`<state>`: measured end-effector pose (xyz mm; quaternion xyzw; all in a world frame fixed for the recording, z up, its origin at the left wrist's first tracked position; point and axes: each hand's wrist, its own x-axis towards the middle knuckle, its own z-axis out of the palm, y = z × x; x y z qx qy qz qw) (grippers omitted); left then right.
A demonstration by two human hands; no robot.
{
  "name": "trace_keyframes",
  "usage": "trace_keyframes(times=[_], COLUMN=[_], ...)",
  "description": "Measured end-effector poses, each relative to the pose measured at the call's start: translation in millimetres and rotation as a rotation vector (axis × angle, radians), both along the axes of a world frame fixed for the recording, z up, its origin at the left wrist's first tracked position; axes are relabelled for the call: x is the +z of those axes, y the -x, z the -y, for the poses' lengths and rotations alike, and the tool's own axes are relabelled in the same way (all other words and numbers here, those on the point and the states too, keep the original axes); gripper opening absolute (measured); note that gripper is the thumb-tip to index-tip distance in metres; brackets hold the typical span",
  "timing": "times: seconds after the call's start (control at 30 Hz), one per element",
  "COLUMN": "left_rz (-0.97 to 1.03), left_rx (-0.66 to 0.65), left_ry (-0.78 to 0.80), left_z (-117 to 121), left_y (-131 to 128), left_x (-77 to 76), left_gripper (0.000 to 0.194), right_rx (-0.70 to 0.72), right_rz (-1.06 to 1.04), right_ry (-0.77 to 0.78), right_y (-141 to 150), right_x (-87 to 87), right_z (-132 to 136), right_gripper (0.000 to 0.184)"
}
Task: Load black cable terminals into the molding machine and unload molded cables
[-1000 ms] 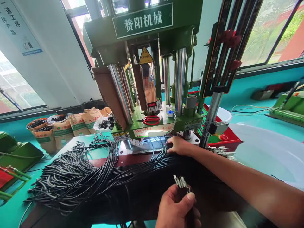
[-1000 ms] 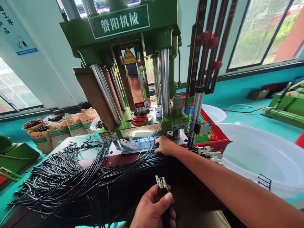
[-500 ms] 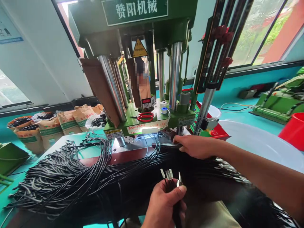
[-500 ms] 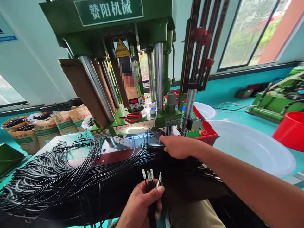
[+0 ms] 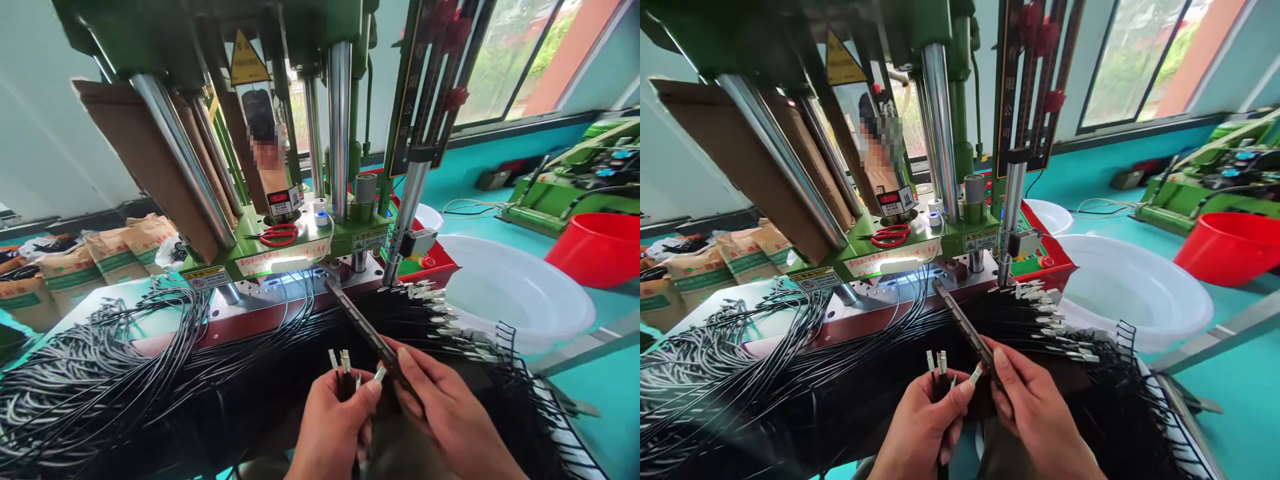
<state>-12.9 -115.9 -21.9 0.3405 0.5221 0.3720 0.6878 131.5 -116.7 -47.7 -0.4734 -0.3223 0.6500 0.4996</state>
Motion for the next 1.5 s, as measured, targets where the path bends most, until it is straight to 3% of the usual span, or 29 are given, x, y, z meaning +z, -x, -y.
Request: trace_keyframes(times=[0.23,0.57,0.77,1.0,1.13,1.33,1.5], left_rz=[-0.048,-0.036,-0.058,0.150,0.182,0.119,0.109], left_rx=[0.003,0.009,0.039,-0.027,-0.033,0.041,0.021], left_ry=[-0.023,-0.025,-0.055,-0.015,0.018,-0.064,0.005], left_z=[0,0,1,0,1,-4,-8], left_y=[-4,-5,-8,12,20,4,-2], left_x=[-1.9,-3.3,-3.7,4.3,11.8,10.8,8.5], left_gripper=[0.044,0.045,0.035,0.039,0.047,0.029,0.033], right_rx=[0.012,0.050,0.030,-0.048,0.001,0.038,0.053], right_rz=[0.009,0.032,0.141,-0.001,-0.052,0.008,0.051], right_ry=[0.017,-0.025,-0.121,-0.044,-0.039,-0.102,-0.113], right_y=[6,6,10,-8,-17,-9,-4], right_x=[11.9,6.1,0.9,6.8,9.5,6.3,4.0], right_z=[-8,-7,-4,2,5,-2,-5], right_gripper=[0.052,0.047,0.052,0.051,0.052,0.050,0.047])
